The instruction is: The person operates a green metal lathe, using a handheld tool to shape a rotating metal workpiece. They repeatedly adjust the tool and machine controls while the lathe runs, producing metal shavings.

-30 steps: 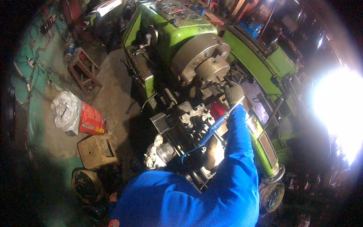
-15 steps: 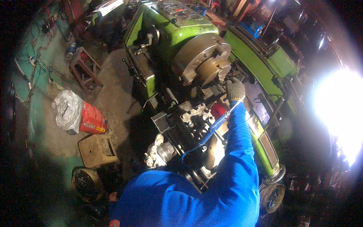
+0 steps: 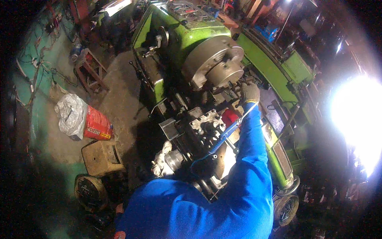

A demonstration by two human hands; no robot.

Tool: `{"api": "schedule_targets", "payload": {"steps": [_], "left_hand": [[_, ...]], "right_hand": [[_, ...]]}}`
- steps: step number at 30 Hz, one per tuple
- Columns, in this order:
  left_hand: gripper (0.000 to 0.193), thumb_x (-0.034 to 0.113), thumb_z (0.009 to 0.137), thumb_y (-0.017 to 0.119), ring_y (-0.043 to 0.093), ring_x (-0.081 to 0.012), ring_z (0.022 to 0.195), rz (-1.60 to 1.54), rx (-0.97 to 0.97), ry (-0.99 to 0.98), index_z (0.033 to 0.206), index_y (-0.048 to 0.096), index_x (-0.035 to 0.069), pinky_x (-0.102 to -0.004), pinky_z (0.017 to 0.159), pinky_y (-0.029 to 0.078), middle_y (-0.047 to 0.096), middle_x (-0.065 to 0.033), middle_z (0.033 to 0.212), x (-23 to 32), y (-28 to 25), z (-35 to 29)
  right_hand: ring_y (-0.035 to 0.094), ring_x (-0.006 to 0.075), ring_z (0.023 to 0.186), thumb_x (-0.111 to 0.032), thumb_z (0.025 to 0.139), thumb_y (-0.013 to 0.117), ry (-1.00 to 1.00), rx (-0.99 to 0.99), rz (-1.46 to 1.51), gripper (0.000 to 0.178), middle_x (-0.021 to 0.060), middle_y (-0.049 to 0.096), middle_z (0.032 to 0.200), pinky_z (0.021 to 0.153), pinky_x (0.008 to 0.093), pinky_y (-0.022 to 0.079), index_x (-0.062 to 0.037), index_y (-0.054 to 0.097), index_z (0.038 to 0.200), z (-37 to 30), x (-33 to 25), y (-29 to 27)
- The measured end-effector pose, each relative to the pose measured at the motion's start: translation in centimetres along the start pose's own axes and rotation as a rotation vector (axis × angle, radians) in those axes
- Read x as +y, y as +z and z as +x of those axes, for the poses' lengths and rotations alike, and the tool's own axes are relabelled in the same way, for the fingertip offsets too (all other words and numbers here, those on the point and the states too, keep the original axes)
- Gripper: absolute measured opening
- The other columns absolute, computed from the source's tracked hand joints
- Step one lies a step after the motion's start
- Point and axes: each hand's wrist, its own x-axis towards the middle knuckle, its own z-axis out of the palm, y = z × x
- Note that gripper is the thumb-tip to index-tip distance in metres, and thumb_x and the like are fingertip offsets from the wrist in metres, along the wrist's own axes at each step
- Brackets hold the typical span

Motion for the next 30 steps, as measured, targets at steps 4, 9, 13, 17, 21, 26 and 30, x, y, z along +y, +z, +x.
{"api": "schedule_targets", "payload": {"steps": [4,9,13,17,21,26,30], "left_hand": [[0.023,0.034,0.105,0.071,0.065,-0.0262,0.072,-0.061,-0.013,-0.078,0.122,0.071,0.018,-0.0527,0.059,0.055,0.068,-0.0044,0.090,-1.0,-1.5,1.3],[0.019,0.033,0.106,0.070,0.063,-0.0251,0.066,-0.037,-0.002,-0.048,0.119,0.070,0.019,-0.0502,0.054,0.053,0.067,-0.0039,0.086,-0.6,-1.9,1.4],[0.018,0.033,0.106,0.069,0.062,-0.0252,0.064,-0.087,-0.067,-0.036,0.118,0.069,0.020,-0.0488,0.051,0.052,0.066,-0.0048,0.084,0.1,-1.8,2.2],[0.017,0.032,0.106,0.068,0.061,-0.0253,0.061,-0.173,-0.094,-0.057,0.118,0.069,0.020,-0.0473,0.048,0.051,0.065,-0.0056,0.083,1.3,-3.6,1.2],[0.015,0.032,0.107,0.067,0.060,-0.0255,0.059,-0.905,-0.508,-0.309,0.117,0.068,0.021,-0.0459,0.045,0.050,0.064,-0.0064,0.081,1.1,-3.1,-0.6],[0.019,0.034,0.106,0.068,0.058,-0.0246,0.059,0.009,-0.021,-0.065,0.116,0.067,0.018,-0.0471,0.045,0.049,0.064,-0.0052,0.083,0.8,-1.2,0.2],[0.020,0.034,0.105,0.070,0.059,-0.0237,0.059,0.085,-0.006,0.049,0.115,0.066,0.017,-0.0471,0.045,0.049,0.064,-0.0042,0.080,2.2,-0.2,0.6]], "right_hand": [[0.072,0.0430,0.115,-0.041,0.096,0.061,-0.123,0.030,-0.206,0.042,0.0217,0.076,0.120,0.098,0.0526,0.056,-0.0106,0.079,0.120,5.0,6.4,3.8],[0.077,0.0401,0.099,-0.025,0.092,0.074,-0.261,-0.010,-0.415,0.015,0.0189,0.079,0.103,0.081,0.0505,0.060,-0.0132,0.080,0.098,8.9,9.8,5.6],[0.077,0.0410,0.094,-0.031,0.086,0.083,-0.419,-0.034,-0.530,0.019,0.0190,0.079,0.094,0.078,0.0513,0.060,-0.0124,0.080,0.090,11.2,11.7,5.3],[0.077,0.0394,0.089,-0.033,0.088,0.081,-0.423,-0.045,-0.558,0.022,0.0184,0.079,0.092,0.075,0.0497,0.060,-0.0111,0.080,0.091,8.7,9.1,4.3],[0.078,0.0332,0.080,-0.028,0.090,0.076,-0.553,-0.053,-0.474,0.021,0.0159,0.080,0.089,0.070,0.0447,0.061,-0.0080,0.078,0.088,7.6,7.9,2.8],[0.076,0.0291,0.073,-0.022,0.094,0.067,-0.127,0.099,0.321,0.024,0.0171,0.078,0.085,0.068,0.0417,0.058,-0.0010,0.079,0.098,3.1,6.3,3.2],[0.077,0.0293,0.077,-0.026,0.096,0.064,-0.119,0.045,0.073,0.031,0.0177,0.079,0.086,0.073,0.0429,0.060,-0.0009,0.080,0.106,0.8,4.8,2.3]]}}
